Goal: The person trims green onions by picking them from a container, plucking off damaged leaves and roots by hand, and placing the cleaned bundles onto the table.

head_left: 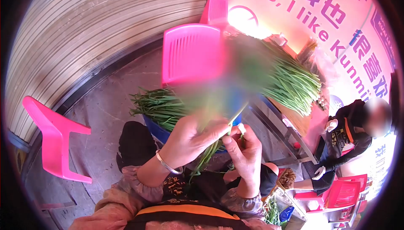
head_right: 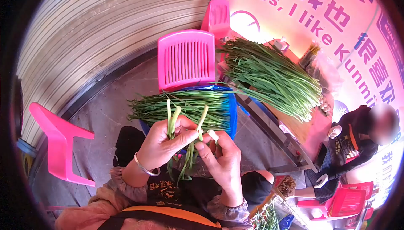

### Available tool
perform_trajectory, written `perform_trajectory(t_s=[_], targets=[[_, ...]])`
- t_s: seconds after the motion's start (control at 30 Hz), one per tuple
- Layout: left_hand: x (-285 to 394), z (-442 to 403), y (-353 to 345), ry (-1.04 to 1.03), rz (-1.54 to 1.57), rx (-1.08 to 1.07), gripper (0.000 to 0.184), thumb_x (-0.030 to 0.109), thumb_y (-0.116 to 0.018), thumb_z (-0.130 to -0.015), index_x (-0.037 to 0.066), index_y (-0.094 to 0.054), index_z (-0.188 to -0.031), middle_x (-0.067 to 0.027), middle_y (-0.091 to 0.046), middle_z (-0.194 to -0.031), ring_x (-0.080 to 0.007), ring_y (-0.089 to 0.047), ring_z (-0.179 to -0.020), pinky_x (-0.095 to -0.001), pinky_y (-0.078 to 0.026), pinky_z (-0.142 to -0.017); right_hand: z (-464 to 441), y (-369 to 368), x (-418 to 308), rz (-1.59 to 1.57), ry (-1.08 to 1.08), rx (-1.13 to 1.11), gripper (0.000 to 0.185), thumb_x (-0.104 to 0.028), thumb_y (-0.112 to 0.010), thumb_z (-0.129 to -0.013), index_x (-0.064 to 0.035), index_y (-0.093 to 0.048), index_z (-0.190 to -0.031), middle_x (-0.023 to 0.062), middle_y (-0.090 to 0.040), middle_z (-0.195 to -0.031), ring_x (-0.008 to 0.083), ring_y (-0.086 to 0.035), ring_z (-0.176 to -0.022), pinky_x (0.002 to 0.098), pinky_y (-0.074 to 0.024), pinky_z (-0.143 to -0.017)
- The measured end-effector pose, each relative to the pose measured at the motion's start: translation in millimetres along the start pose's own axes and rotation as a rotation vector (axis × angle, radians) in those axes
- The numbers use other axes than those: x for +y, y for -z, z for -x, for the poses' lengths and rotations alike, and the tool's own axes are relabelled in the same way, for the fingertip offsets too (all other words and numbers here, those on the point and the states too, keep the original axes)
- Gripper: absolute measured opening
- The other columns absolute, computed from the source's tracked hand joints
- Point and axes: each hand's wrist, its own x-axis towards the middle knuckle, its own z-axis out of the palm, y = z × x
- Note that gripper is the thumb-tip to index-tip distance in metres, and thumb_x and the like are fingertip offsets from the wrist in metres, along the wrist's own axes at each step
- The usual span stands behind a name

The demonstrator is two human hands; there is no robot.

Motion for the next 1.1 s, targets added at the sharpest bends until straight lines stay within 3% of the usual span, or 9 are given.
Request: perform_trajectory(t_s=[0.07,0.17,0.27,0.37,0.5,0.6,0.83,1.03,1.1], targets=[[-11,2,4,0.012,-0.057,0.020,0.016,0.012,-0.058,-0.090,-0.001,-0.060,-0.099,0.0031,-0.054,-0.073,-0.0029,-0.045,-0.063,-0.0198,-0.036,-0.055,2,4,1,0.077,-0.104,-0.047,0.016,-0.006,-0.067,-0.081,-0.0032,-0.057,-0.093,-0.0032,-0.054,-0.080,0.0015,-0.041,-0.066,0.0164,-0.0320,-0.055],[-24,4,9,0.002,-0.170,0.065,0.020,0.011,-0.059,-0.089,0.000,-0.059,-0.106,-0.0030,-0.061,-0.084,-0.0086,-0.054,-0.074,-0.0238,-0.044,-0.066,5,9,-8,-0.422,-0.126,-0.057,0.011,-0.005,-0.060,-0.083,-0.0053,-0.052,-0.091,0.0034,-0.055,-0.081,0.0104,-0.050,-0.074,0.0223,-0.0397,-0.065],[-48,1,16,-0.133,-0.220,0.147,0.020,0.015,-0.058,-0.090,-0.003,-0.061,-0.097,-0.0021,-0.062,-0.079,-0.0055,-0.055,-0.070,-0.0206,-0.044,-0.062,0,32,10,-0.707,0.122,-0.015,0.017,-0.021,-0.058,-0.086,-0.0076,-0.049,-0.089,0.0043,-0.051,-0.074,0.0135,-0.048,-0.065,0.0242,-0.0385,-0.058],[-52,2,21,0.048,0.002,0.062,0.025,0.019,-0.055,-0.092,-0.004,-0.060,-0.099,-0.0058,-0.064,-0.087,-0.0086,-0.058,-0.079,-0.0228,-0.046,-0.071,-3,29,-4,-0.700,0.098,0.161,0.023,-0.024,-0.060,-0.087,-0.0075,-0.049,-0.099,-0.0008,-0.044,-0.067,0.0099,-0.042,-0.057,0.0221,-0.0330,-0.051],[-44,4,16,0.148,-0.016,-0.074,0.024,0.022,-0.055,-0.092,-0.001,-0.062,-0.098,-0.0024,-0.063,-0.085,-0.0067,-0.055,-0.075,-0.0221,-0.044,-0.066,-5,7,3,-0.136,0.000,0.135,0.035,-0.024,-0.064,-0.086,-0.0050,-0.050,-0.112,-0.0072,-0.040,-0.067,0.0032,-0.037,-0.058,0.0177,-0.0296,-0.053],[-49,7,12,0.136,-0.014,-0.167,0.023,0.023,-0.056,-0.092,0.002,-0.063,-0.096,0.0019,-0.060,-0.079,-0.0028,-0.048,-0.068,-0.0198,-0.039,-0.059,-6,-2,21,0.038,-0.088,0.050,0.023,-0.020,-0.072,-0.079,-0.0038,-0.061,-0.090,-0.0048,-0.049,-0.070,0.0034,-0.044,-0.064,0.0180,-0.0360,-0.058],[-44,9,29,0.475,0.362,-0.552,0.031,0.031,-0.049,-0.094,0.003,-0.062,-0.096,0.0020,-0.058,-0.078,-0.0028,-0.040,-0.061,-0.0172,-0.033,-0.056,-10,27,-1,0.401,0.144,-0.062,0.014,-0.009,-0.071,-0.076,-0.0032,-0.066,-0.088,0.0057,-0.058,-0.080,0.0158,-0.055,-0.071,0.0269,-0.0437,-0.065],[-62,16,46,0.229,0.398,-0.164,0.025,0.026,-0.046,-0.094,0.003,-0.055,-0.090,-0.0031,-0.055,-0.077,-0.0112,-0.051,-0.071,-0.0246,-0.041,-0.064,48,138,-49,1.099,-0.015,0.306,0.011,-0.002,-0.062,-0.077,-0.0025,-0.062,-0.088,0.0110,-0.056,-0.074,0.0219,-0.055,-0.066,0.0332,-0.0424,-0.059],[-74,14,56,0.125,0.485,-0.017,0.025,0.026,-0.044,-0.095,0.003,-0.053,-0.089,-0.0029,-0.051,-0.075,-0.0131,-0.050,-0.071,-0.0286,-0.042,-0.068,98,181,-65,1.237,-0.352,0.470,0.011,-0.006,-0.054,-0.083,-0.0004,-0.061,-0.090,0.0125,-0.057,-0.075,0.0237,-0.056,-0.068,0.0338,-0.0420,-0.061]])
